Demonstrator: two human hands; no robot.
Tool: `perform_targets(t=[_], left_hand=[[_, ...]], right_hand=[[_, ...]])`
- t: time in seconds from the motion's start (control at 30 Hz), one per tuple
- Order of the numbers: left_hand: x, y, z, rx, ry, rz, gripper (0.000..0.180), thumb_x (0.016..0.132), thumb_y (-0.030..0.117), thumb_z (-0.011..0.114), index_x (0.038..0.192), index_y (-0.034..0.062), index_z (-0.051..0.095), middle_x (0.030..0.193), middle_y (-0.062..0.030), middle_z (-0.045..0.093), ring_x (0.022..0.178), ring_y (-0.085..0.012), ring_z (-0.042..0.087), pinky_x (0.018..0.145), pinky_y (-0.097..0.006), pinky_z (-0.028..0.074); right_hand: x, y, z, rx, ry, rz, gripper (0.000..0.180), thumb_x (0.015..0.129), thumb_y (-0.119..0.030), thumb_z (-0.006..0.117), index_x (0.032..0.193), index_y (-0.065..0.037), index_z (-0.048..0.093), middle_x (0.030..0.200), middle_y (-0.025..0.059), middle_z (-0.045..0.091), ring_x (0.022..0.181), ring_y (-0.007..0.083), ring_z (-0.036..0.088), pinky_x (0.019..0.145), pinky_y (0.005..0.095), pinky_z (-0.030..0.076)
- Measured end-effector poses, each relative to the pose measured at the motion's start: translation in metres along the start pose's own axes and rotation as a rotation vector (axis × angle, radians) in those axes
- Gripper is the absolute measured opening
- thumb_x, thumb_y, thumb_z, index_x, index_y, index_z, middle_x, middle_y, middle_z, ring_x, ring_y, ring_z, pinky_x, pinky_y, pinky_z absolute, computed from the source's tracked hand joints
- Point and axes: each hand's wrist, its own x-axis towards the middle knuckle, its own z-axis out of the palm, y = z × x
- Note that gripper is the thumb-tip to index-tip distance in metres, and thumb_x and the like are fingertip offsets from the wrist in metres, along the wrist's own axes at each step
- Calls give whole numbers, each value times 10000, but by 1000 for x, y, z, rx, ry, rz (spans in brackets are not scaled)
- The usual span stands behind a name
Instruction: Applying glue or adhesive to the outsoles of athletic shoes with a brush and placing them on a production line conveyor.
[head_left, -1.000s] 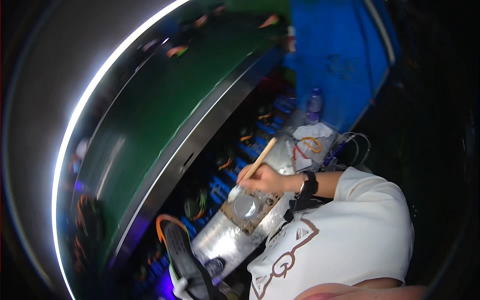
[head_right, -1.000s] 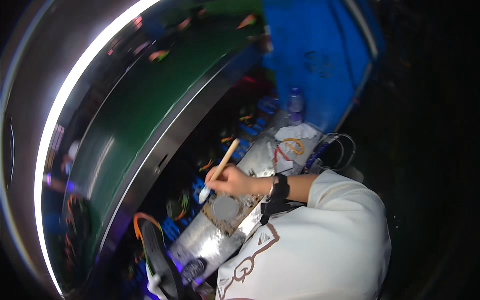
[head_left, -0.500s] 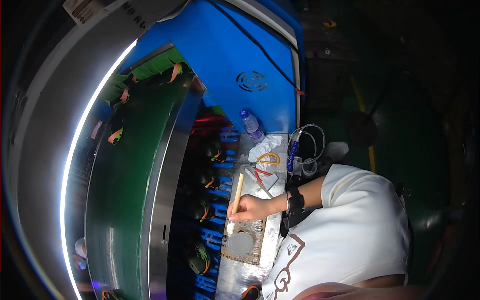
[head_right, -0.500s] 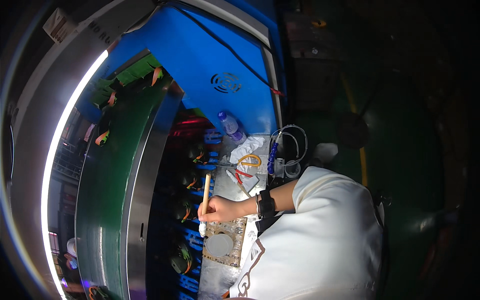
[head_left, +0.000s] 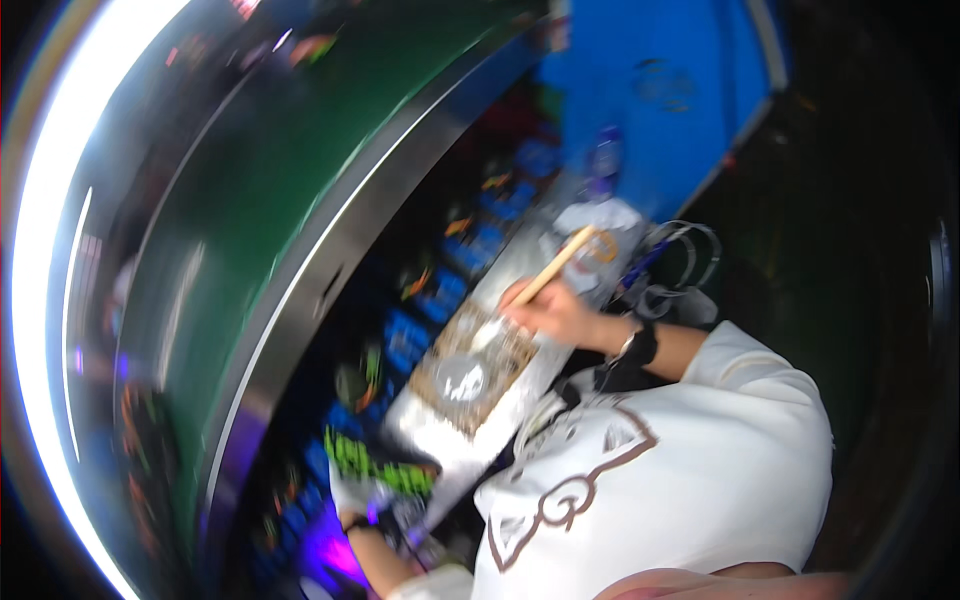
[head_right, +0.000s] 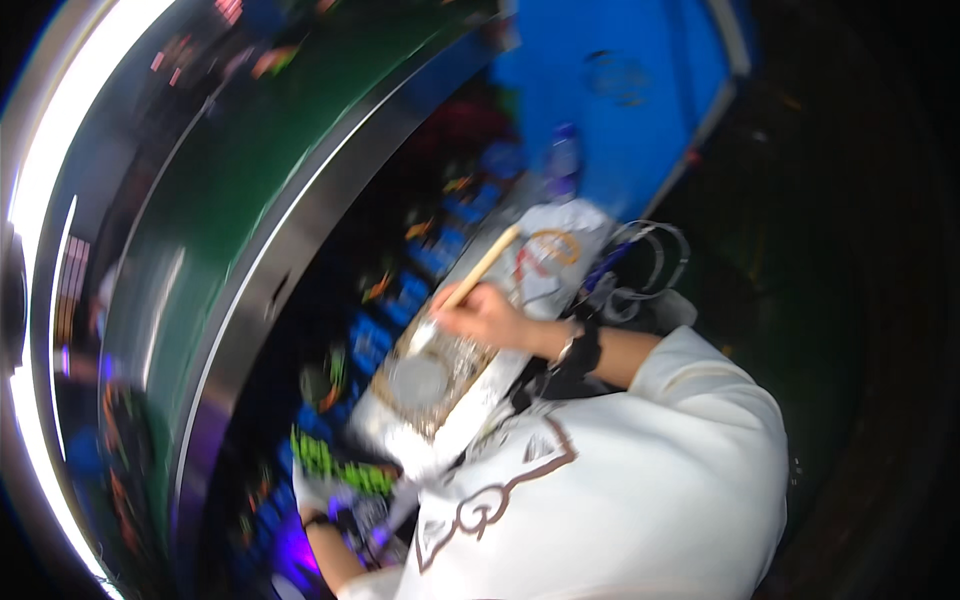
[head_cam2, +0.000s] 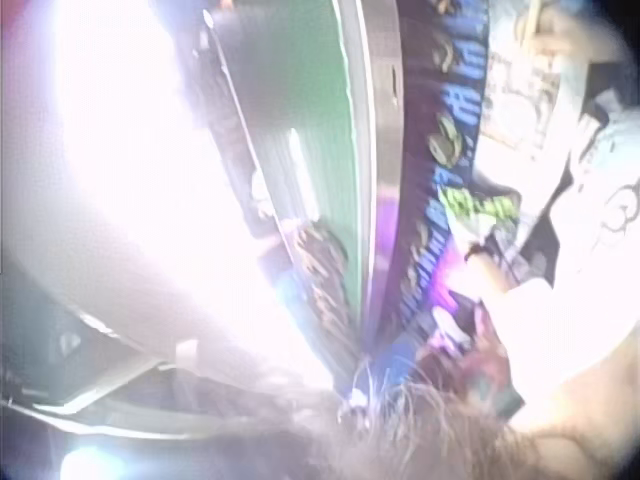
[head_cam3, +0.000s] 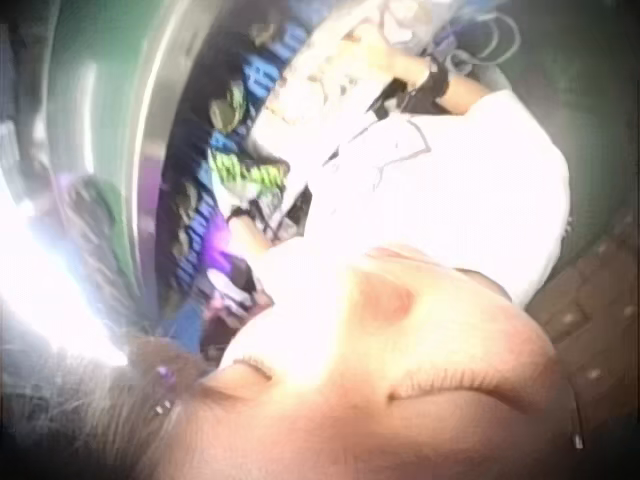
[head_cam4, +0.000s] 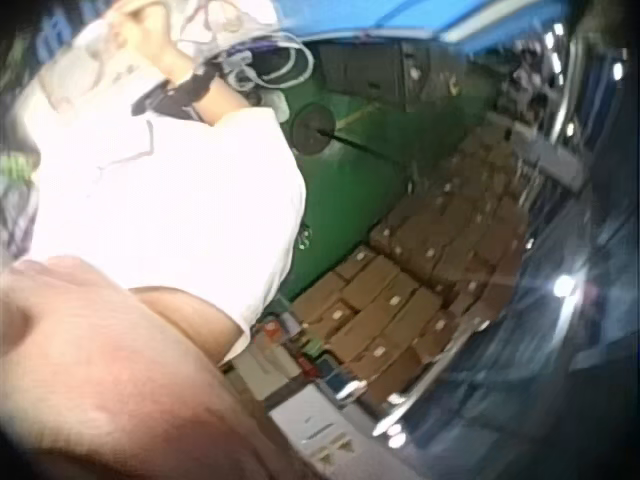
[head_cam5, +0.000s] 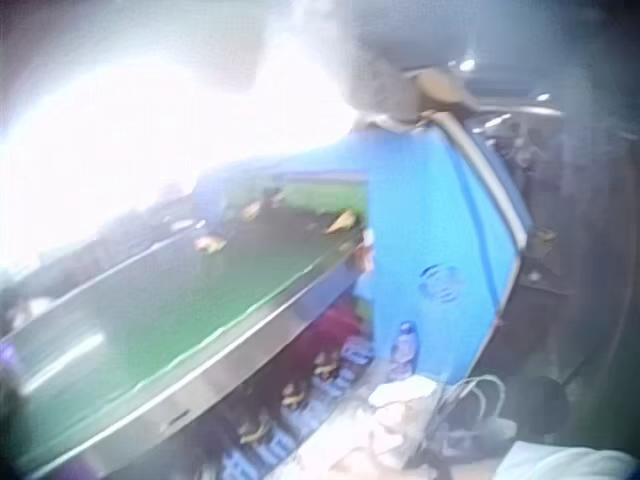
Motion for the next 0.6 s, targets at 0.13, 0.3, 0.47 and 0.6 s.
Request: perform_targets(t=[0.13, 0.3, 0.47, 0.6], left_hand=[[48, -39, -16, 920, 596, 327, 725, 657, 471, 651, 1148, -21, 442, 1105, -176, 522, 1019, -304, 499, 882, -359, 380], [45, -81, 55, 1286, 942, 197, 1117, 503, 520, 718, 1265, -87, 171, 1178, -280, 435, 1069, -364, 471, 904, -376, 382], [45, -78, 75, 1254, 1070, 222, 840, 524, 366, 711, 1145, -59, 337, 1086, -251, 483, 982, -363, 519, 850, -391, 421], [38, -79, 40, 712, 786, 444, 561, 579, 179, 611, 1072, -37, 451, 851, -117, 545, 735, -212, 533, 699, -311, 439]], right_hand=[[4, -1, 2, -77, 10, 93, 119, 828, -97, 546, 899, -3, 560, 675, 12, 528, 530, 41, 475, 463, 161, 390], [16, 22, 6, -114, -43, 109, 117, 816, -83, 562, 890, 6, 558, 670, 7, 515, 528, 36, 460, 462, 152, 370], [33, 75, 19, -403, -210, 61, 109, 801, -98, 588, 854, -4, 574, 679, -14, 524, 566, 29, 469, 494, 170, 370], [32, 106, 28, -494, -329, 131, 138, 786, -128, 607, 849, -8, 582, 676, 11, 556, 562, 51, 478, 502, 197, 384]])
